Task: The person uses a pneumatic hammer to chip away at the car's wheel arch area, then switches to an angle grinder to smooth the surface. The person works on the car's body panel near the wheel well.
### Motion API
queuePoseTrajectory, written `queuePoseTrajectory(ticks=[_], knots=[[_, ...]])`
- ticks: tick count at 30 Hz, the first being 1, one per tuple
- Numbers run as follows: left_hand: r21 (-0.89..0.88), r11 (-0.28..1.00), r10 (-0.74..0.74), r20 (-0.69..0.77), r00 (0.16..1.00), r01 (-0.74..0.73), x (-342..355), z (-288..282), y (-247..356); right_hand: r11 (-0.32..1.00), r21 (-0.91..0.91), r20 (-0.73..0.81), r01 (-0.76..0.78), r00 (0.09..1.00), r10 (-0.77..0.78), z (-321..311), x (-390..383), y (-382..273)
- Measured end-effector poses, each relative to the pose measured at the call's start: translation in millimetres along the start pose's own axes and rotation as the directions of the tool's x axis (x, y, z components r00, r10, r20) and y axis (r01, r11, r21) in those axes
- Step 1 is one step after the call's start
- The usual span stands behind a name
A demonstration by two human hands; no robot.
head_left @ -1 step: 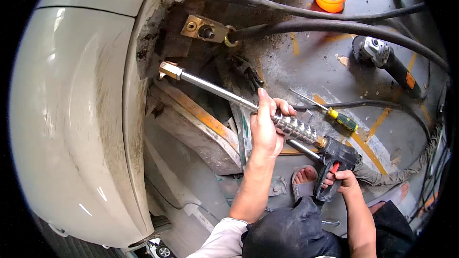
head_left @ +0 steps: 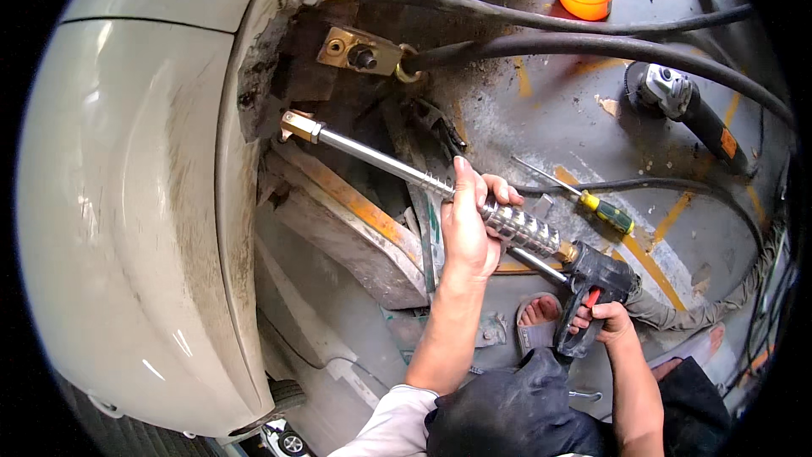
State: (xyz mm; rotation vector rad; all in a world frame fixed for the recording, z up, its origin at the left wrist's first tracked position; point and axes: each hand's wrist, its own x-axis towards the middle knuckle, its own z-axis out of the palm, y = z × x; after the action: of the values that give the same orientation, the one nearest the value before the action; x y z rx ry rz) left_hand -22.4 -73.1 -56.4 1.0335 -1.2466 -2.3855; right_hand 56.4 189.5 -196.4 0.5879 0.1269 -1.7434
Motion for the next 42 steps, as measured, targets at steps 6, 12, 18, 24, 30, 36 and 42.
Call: queuePoseTrajectory(ticks=[6, 12, 18, 24, 30, 36, 42], knots=[[0.028, 0.998, -0.055, 0.101, 0.993, 0.052, 14, 11, 1, 0.963, -0.173, -0.008, 0.205, 0.978, -0.209, 7, 20, -4], [0.035, 0.999, -0.034, 0.201, 0.979, 0.027, 22, 23, 2, 0.956, -0.177, -0.005, 0.232, 0.972, -0.237, -1, 25, -13], [0.046, 0.999, -0.021, 0.237, 0.971, 0.011, 26, 27, 1, 0.955, -0.175, -0.025, 0.240, 0.968, -0.248, -2, 24, -14], [0.040, 0.999, -0.011, 0.225, 0.974, 0.002, 25, 29, 6, 0.950, -0.193, -0.069, 0.244, 0.963, -0.261, 1, 24, -16], [0.060, 0.998, 0.000, 0.252, 0.968, -0.016, 24, 27, 7, 0.943, -0.216, -0.052, 0.253, 0.961, -0.270, 4, 25, -17], [0.038, 0.999, -0.003, 0.245, 0.969, -0.006, 24, 26, 8, 0.940, -0.236, -0.066, 0.248, 0.961, -0.270, 6, 25, -16], [0.026, 1.000, -0.012, 0.221, 0.975, 0.007, 23, 28, 8, 0.956, -0.181, -0.045, 0.230, 0.969, -0.242, 7, 23, -19]])
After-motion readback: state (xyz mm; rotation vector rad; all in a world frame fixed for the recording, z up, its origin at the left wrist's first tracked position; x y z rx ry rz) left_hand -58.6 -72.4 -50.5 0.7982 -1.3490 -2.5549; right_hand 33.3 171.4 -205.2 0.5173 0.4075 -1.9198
